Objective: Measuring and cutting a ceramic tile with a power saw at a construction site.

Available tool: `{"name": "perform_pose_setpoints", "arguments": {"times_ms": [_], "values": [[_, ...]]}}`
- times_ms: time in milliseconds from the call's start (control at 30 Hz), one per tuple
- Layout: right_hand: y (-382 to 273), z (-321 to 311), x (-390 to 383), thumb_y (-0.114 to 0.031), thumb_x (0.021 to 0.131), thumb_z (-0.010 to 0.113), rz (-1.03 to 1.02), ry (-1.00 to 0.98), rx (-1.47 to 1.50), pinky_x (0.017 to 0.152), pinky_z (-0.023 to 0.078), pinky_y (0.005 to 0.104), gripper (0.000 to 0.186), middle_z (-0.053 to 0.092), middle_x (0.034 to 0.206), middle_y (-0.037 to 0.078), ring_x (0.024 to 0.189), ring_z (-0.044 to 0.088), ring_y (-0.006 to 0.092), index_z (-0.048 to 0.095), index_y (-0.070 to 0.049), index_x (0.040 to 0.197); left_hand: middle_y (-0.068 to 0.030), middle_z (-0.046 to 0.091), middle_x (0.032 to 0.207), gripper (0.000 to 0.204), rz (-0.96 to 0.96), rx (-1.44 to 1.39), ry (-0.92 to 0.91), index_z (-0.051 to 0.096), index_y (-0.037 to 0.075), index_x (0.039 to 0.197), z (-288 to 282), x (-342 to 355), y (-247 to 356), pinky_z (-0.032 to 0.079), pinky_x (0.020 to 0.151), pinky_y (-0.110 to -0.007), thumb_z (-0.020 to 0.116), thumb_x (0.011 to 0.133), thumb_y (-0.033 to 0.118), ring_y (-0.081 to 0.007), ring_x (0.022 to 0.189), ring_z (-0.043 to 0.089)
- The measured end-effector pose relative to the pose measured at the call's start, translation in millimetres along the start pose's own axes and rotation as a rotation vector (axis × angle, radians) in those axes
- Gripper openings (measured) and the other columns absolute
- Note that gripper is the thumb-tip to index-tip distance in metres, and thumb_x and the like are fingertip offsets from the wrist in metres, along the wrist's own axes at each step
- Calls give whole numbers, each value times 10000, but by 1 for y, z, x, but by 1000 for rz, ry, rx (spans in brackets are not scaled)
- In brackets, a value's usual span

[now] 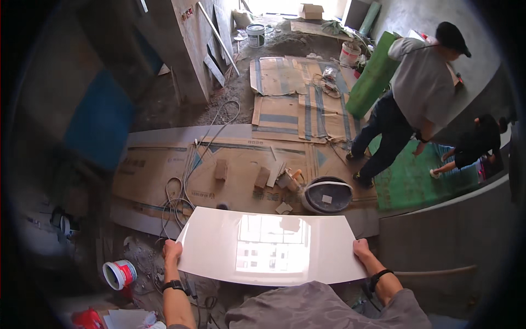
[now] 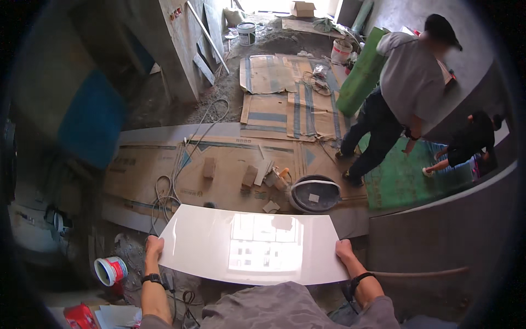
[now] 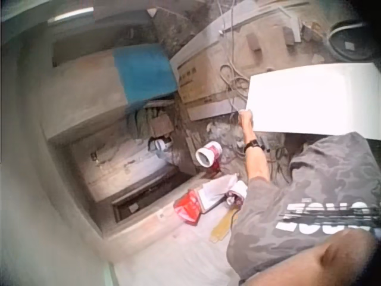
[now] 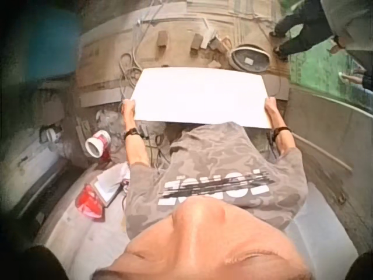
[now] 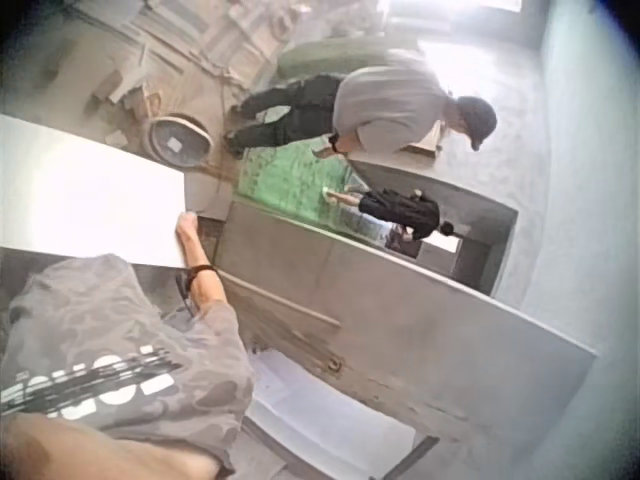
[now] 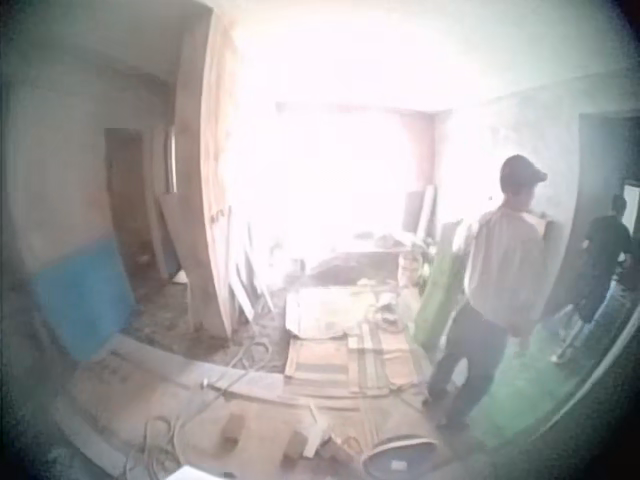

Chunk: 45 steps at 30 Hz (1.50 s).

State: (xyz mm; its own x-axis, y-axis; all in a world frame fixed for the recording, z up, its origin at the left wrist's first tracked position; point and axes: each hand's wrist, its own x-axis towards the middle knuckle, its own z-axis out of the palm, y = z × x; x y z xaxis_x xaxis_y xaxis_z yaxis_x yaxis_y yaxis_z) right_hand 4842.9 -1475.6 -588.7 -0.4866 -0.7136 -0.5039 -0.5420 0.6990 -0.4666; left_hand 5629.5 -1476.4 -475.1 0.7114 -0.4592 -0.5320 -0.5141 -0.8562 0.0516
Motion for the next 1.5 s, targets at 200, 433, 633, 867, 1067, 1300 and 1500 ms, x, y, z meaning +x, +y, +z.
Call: {"name": "perform_pose_setpoints", "arguments": {"times_ms": [200,433,633,867,1067,1300,1500], "values": [[-165,91,3,-180,887,592,66,70,-95,571,486,441,293,624,652,133,611,614,218,649,64,735,-270,704,1209,410,-21,52,-21,737,-20,1127,-37,180,32,511,1020,-474,635,892,301,-450,1196,650],[-320,173,65,-258,910,558,115,-24,-230,816,545,492,363,706,902,307,887,723,418,698,76,876,-263,713,1183,413,-115,62,-85,748,21,1125,-62,367,61,520,994,-501,562,908,319,-465,1167,659],[-372,319,211,-329,951,509,-68,-28,-207,854,511,542,430,681,978,330,970,679,479,663,73,953,-192,753,929,371,45,-281,117,709,-79,991,24,559,62,545,816,-429,585,964,270,-261,877,692],[-383,581,420,-343,974,498,-161,15,14,867,514,515,418,693,1037,295,980,665,473,652,42,1032,-66,703,880,326,239,-703,159,699,-67,936,174,815,72,542,707,-348,517,1008,193,-158,786,628],[-391,746,477,-416,997,472,-276,-30,66,887,517,575,445,680,1069,319,1028,645,497,614,-6,1099,-101,704,1007,362,350,-1146,98,695,-47,1033,227,904,60,572,763,-423,502,995,257,-244,913,675],[-307,778,553,-297,937,517,-622,135,-228,860,552,558,338,651,1048,319,997,628,501,649,-4,1042,-105,693,1038,365,345,-948,-81,681,-42,1062,306,835,221,557,788,-425,504,995,269,-249,942,661],[-377,764,515,-264,864,539,-343,-18,-211,1001,463,559,387,625,1213,304,1120,624,443,726,31,1029,-108,683,1064,369,374,-857,-120,670,-37,1087,295,795,254,545,809,-426,505,995,280,-253,966,649]]}}
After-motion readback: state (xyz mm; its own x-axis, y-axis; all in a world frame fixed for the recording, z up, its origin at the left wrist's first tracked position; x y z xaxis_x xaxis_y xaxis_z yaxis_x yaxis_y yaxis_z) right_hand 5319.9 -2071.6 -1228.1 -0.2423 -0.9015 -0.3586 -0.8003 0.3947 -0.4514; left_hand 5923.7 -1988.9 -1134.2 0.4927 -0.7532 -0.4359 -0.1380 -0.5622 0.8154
